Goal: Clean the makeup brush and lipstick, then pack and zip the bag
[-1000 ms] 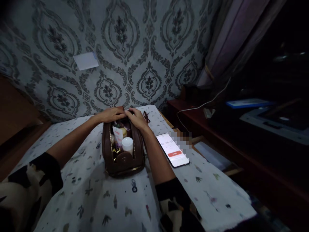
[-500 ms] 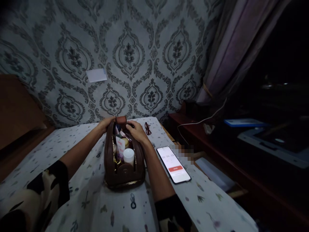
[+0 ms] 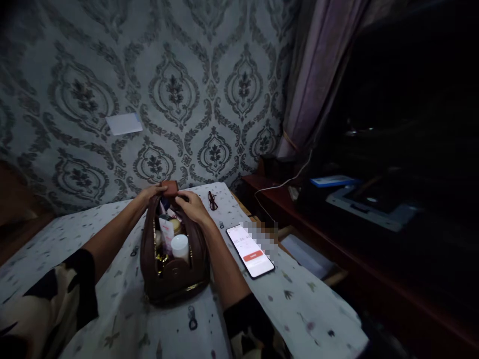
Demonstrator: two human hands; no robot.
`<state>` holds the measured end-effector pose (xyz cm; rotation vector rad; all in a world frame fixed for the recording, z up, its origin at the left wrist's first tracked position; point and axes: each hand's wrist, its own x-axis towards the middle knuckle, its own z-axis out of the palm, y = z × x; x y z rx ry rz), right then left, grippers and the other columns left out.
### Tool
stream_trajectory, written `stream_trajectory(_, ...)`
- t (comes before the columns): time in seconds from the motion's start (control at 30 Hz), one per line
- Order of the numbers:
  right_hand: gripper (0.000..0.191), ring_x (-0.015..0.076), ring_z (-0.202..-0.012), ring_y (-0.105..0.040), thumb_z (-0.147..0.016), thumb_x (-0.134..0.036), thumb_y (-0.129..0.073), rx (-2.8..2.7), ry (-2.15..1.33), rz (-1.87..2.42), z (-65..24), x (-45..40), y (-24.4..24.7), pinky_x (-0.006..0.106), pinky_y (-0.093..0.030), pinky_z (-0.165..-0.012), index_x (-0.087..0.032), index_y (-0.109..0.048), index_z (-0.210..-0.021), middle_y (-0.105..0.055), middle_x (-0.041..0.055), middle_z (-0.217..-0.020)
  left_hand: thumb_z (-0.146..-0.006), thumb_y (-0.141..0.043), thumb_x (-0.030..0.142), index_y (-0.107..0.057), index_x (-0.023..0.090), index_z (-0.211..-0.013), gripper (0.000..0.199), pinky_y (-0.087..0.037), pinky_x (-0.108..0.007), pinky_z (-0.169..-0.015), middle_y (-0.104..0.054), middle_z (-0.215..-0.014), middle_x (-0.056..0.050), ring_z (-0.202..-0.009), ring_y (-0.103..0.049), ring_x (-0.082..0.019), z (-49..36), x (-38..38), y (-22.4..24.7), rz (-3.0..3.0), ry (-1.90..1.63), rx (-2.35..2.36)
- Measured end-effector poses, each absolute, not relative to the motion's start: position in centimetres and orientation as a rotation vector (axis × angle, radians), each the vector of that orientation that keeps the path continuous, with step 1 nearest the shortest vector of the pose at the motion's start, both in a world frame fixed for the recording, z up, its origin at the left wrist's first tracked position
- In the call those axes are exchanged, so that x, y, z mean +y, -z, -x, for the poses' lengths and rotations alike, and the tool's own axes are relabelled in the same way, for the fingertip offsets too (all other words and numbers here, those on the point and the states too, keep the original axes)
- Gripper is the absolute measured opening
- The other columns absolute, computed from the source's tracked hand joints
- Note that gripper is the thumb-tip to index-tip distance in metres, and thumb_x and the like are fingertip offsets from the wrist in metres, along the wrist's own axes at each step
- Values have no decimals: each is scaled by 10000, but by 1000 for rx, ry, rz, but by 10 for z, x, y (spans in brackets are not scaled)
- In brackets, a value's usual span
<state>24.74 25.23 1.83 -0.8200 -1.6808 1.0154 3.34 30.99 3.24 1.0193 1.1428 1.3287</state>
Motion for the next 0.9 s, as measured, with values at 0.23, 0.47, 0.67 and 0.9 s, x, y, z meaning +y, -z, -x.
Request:
stream_trajectory(0.23, 294, 233, -1172, -666, -844, -280, -681, -1637, -1046, 821, -245, 256, -15, 406, -469, -1095, -222, -770, -1118, -748, 53, -1211, -572, -730, 45, -642, 184, -1124, 576, -562, -250, -627, -738, -762, 14, -621, -687, -158, -36, 294, -41, -1090, -1425, 1158)
stream_trajectory(0.47, 322, 235, -1175, -660, -825, -262, -686, -1623, -1051, 806, -246, 262, -10, 420, -463, -1099, -201, -760, -1133, -737, 70, -1230, -589, -782, 215, -698, 133, -918, 349, -565, -262, -599, -753, -768, -54, -645, -700, -183, -42, 293, -48, -1138, -1439, 1188)
stream_trajectory(0.67, 330, 243, -1202, -649, -822, -265, -687, -1607, -1055, 787, -247, 267, -7, 438, -437, -1127, -200, -752, -1139, -732, 71, -1245, -553, -839, 250, -713, 117, -1002, 484, -588, -292, -725, -777, -891, -88, -749, -726, -199, -49, 288, -52, -1185, -1455, 1156)
stream_trajectory(0.9, 380, 264, -1210, -647, -823, -321, -688, -1565, -1108, 748, -243, 274, 1, 463, -432, -1137, -201, -732, -1181, -728, 70, -1253, -638, -790, 336, -628, 199, -1204, 605, -570, -296, -724, -759, -956, -36, -822, -716, -206, -49, 278, -48, -1408, -1615, 1151)
